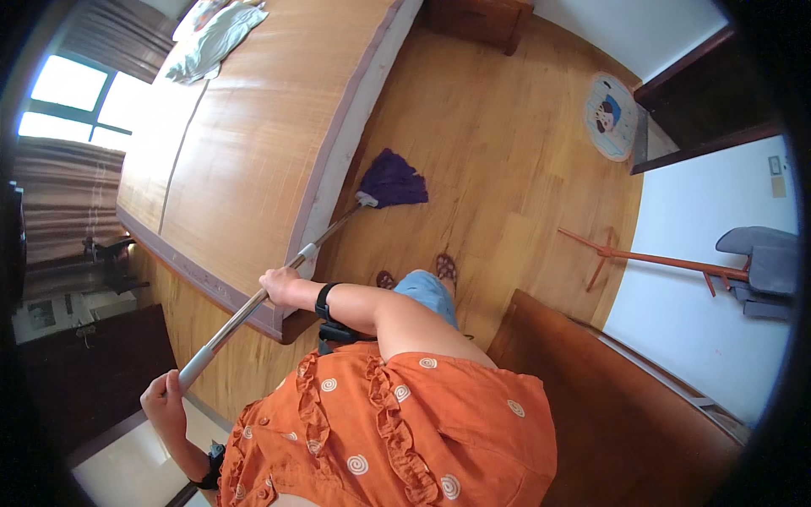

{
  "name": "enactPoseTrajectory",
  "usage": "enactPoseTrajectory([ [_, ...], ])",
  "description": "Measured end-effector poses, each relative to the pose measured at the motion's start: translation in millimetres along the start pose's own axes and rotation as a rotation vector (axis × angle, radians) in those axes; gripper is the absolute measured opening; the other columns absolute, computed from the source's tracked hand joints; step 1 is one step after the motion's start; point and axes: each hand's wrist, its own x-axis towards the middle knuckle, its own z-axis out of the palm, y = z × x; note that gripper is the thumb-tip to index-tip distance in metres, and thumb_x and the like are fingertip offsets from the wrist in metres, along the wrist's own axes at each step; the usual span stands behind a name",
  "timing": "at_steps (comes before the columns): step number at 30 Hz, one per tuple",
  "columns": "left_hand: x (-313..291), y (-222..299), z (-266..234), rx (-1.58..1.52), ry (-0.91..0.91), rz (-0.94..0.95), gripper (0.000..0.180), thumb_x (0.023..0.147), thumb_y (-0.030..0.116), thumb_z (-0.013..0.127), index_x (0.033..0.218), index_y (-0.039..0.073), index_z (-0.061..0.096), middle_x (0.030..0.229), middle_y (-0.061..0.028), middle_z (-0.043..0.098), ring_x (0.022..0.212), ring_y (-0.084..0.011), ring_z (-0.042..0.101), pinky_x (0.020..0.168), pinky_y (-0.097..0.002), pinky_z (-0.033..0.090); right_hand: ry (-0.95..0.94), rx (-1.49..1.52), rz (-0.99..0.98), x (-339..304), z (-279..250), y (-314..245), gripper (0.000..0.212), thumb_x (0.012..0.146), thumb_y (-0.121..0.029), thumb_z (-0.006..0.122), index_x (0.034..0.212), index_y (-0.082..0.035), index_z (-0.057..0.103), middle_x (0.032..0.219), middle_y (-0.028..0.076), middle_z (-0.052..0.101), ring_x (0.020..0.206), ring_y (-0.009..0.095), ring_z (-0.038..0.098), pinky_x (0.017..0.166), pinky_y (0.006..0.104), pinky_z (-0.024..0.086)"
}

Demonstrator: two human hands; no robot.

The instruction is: The person is mopping the floor in a bedroom and then moving to the hallway.

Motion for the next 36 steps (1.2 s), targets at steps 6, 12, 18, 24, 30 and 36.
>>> enactPoseTrajectory([
  [6,12.6,-61.9,-11.0,-0.173,0.123,-0.185,0.037,0.092,0.026,0.063,0.066,-0.001,0.064,0.053,-0.001,0.051,0.048,-0.0072,0.045,0.045,-0.026,0.032,-0.1,0.006,-0.015,-18.4,-5.0,-33.1,0.025,0.08,-0.032,0.065,0.092,-0.009,0.067,0.095,0.012,0.068,0.091,0.03,0.067,0.074,0.0429,0.055],
  [12,69.0,-37.9,49.9,-0.369,-0.089,-0.105,0.039,0.091,0.027,0.061,0.062,0.0,0.06,0.049,0.0013,0.045,0.043,-0.0058,0.04,0.039,-0.0245,0.027,0.041,-0.048,0.15,-84.9,-24.4,38.1,0.032,0.082,-0.042,0.063,0.087,-0.011,0.068,0.088,0.011,0.07,0.086,0.029,0.068,0.071,0.0419,0.055],
  [18,86.9,56.9,178.5,-0.258,-0.418,0.198,0.035,0.088,0.028,0.06,0.075,-0.004,0.068,0.05,-0.0098,0.052,0.047,-0.0142,0.048,0.046,-0.0338,0.039,0.282,-0.027,0.505,-227.8,-13.5,136.6,0.029,0.077,-0.037,0.071,0.083,-0.009,0.067,0.087,0.015,0.068,0.084,0.033,0.067,0.072,0.0443,0.054],
  [24,16.4,177.6,236.4,-0.189,-0.74,0.56,0.037,0.085,0.041,0.06,0.088,0.006,0.072,0.078,-0.017,0.068,0.078,-0.0336,0.066,0.071,-0.0395,0.052,0.755,-0.046,0.712,-363.5,34.3,205.0,0.024,0.076,-0.024,0.07,0.073,-0.005,0.055,0.075,0.017,0.061,0.075,0.039,0.059,0.063,0.0479,0.047],
  [30,17.4,118.0,184.9,-0.221,-0.762,0.601,0.031,0.084,0.035,0.064,0.093,0.006,0.073,0.074,-0.0132,0.068,0.067,-0.0249,0.067,0.064,-0.0343,0.052,0.821,-0.051,0.848,-328.5,63.8,170.9,0.023,0.074,-0.024,0.07,0.07,-0.005,0.057,0.079,0.017,0.061,0.075,0.038,0.06,0.062,0.0479,0.047],
  [36,31.7,-7.6,65.6,-0.22,-0.48,0.617,0.023,0.082,0.023,0.068,0.091,0.003,0.072,0.068,-0.0152,0.066,0.061,-0.0232,0.066,0.058,-0.0317,0.05,0.756,0.025,0.664,-192.2,57.7,39.2,0.018,0.075,-0.024,0.066,0.074,-0.007,0.061,0.081,0.017,0.062,0.076,0.037,0.063,0.063,0.0482,0.05],
])
